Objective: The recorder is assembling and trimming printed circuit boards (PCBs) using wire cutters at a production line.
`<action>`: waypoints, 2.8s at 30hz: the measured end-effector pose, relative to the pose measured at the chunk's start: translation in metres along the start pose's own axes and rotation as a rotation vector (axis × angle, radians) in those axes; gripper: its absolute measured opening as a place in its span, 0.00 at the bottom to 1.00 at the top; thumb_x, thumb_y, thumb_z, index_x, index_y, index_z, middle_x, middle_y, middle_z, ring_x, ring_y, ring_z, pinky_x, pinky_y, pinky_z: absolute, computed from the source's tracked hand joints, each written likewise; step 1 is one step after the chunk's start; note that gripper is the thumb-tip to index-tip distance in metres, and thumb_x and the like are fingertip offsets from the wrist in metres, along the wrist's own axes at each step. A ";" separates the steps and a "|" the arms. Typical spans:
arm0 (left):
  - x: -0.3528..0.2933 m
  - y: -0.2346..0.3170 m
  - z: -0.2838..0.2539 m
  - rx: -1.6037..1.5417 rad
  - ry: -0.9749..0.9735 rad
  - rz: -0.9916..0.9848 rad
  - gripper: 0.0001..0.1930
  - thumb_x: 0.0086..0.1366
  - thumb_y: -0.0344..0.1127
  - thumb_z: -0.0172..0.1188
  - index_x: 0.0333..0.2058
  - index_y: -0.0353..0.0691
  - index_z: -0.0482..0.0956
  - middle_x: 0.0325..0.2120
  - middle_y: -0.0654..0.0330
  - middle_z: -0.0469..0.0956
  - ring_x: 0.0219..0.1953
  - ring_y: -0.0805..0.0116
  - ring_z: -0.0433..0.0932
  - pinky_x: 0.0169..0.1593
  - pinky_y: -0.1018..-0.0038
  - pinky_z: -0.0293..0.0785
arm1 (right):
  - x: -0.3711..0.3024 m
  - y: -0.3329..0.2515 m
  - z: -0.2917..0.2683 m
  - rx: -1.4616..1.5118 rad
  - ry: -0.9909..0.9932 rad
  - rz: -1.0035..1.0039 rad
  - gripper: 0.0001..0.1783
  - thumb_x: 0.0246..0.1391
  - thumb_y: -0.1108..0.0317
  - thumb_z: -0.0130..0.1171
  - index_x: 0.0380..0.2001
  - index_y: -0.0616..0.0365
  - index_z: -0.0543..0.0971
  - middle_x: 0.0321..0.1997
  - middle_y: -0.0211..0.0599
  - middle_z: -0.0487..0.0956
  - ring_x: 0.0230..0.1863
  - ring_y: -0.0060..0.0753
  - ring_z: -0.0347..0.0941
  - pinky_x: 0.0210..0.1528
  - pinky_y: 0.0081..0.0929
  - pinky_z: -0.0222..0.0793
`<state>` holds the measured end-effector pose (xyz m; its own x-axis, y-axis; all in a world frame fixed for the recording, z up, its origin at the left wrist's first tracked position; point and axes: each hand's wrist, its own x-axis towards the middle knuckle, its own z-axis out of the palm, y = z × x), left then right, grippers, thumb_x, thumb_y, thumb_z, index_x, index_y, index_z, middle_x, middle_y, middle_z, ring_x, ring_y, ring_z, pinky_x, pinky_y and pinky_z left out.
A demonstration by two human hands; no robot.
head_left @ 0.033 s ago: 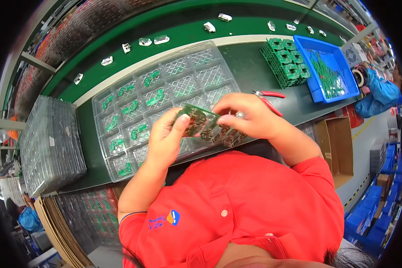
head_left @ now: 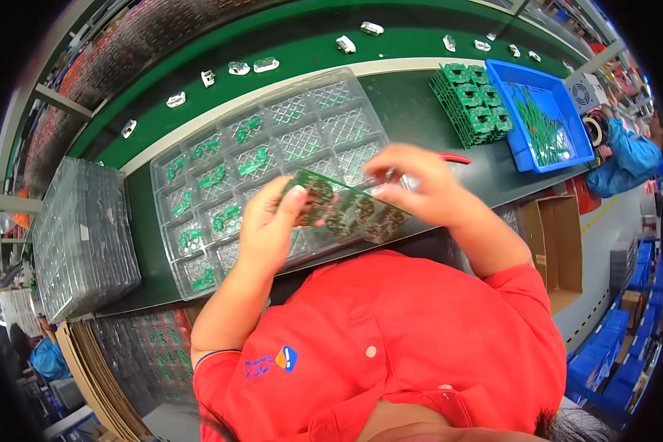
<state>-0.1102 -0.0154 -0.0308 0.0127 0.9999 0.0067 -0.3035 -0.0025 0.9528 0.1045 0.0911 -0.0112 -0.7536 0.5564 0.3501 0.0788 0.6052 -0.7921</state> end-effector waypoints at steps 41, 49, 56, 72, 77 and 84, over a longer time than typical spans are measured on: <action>0.045 0.034 -0.009 0.327 -0.033 0.062 0.07 0.62 0.29 0.51 0.36 0.33 0.75 0.28 0.63 0.76 0.33 0.77 0.74 0.39 0.79 0.71 | 0.004 0.026 -0.010 0.262 -0.125 0.201 0.23 0.46 0.65 0.54 0.47 0.65 0.72 0.44 0.42 0.73 0.45 0.33 0.69 0.48 0.27 0.64; 0.065 0.037 -0.073 0.500 -0.216 0.239 0.08 0.59 0.28 0.52 0.36 0.34 0.78 0.33 0.61 0.74 0.37 0.74 0.70 0.42 0.77 0.66 | 0.013 0.040 0.006 0.971 -0.049 0.442 0.24 0.47 0.55 0.57 0.41 0.65 0.74 0.28 0.33 0.73 0.25 0.20 0.65 0.24 0.18 0.58; 0.036 0.000 -0.082 1.330 -0.125 -0.119 0.09 0.57 0.29 0.55 0.37 0.37 0.78 0.31 0.52 0.78 0.35 0.57 0.77 0.40 0.71 0.70 | 0.011 0.026 0.002 0.581 0.020 0.383 0.18 0.47 0.72 0.56 0.44 0.66 0.74 0.37 0.36 0.76 0.38 0.25 0.70 0.40 0.22 0.67; 0.011 0.022 -0.048 1.032 -0.150 -0.285 0.09 0.57 0.34 0.56 0.30 0.34 0.77 0.20 0.60 0.75 0.24 0.73 0.74 0.29 0.75 0.69 | 0.010 0.001 -0.004 -0.186 0.145 -0.118 0.22 0.38 0.77 0.60 0.42 0.61 0.76 0.32 0.39 0.73 0.33 0.30 0.71 0.33 0.21 0.66; -0.005 0.010 -0.042 1.392 -0.251 -0.184 0.09 0.55 0.35 0.58 0.31 0.35 0.78 0.27 0.49 0.77 0.30 0.53 0.76 0.34 0.67 0.70 | 0.005 0.012 -0.004 0.154 0.054 0.135 0.18 0.44 0.77 0.55 0.43 0.65 0.75 0.35 0.36 0.73 0.36 0.23 0.68 0.40 0.16 0.61; 0.034 0.024 0.000 0.555 0.027 -0.026 0.09 0.57 0.34 0.58 0.33 0.35 0.78 0.24 0.60 0.78 0.29 0.73 0.77 0.32 0.76 0.72 | 0.014 0.012 0.004 0.201 0.028 0.161 0.19 0.45 0.75 0.56 0.44 0.63 0.74 0.37 0.36 0.73 0.37 0.23 0.68 0.41 0.18 0.62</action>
<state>-0.1170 0.0187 -0.0081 -0.0127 0.9997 -0.0201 0.2438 0.0226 0.9696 0.0928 0.1036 -0.0177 -0.7232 0.6538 0.2227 0.0631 0.3836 -0.9213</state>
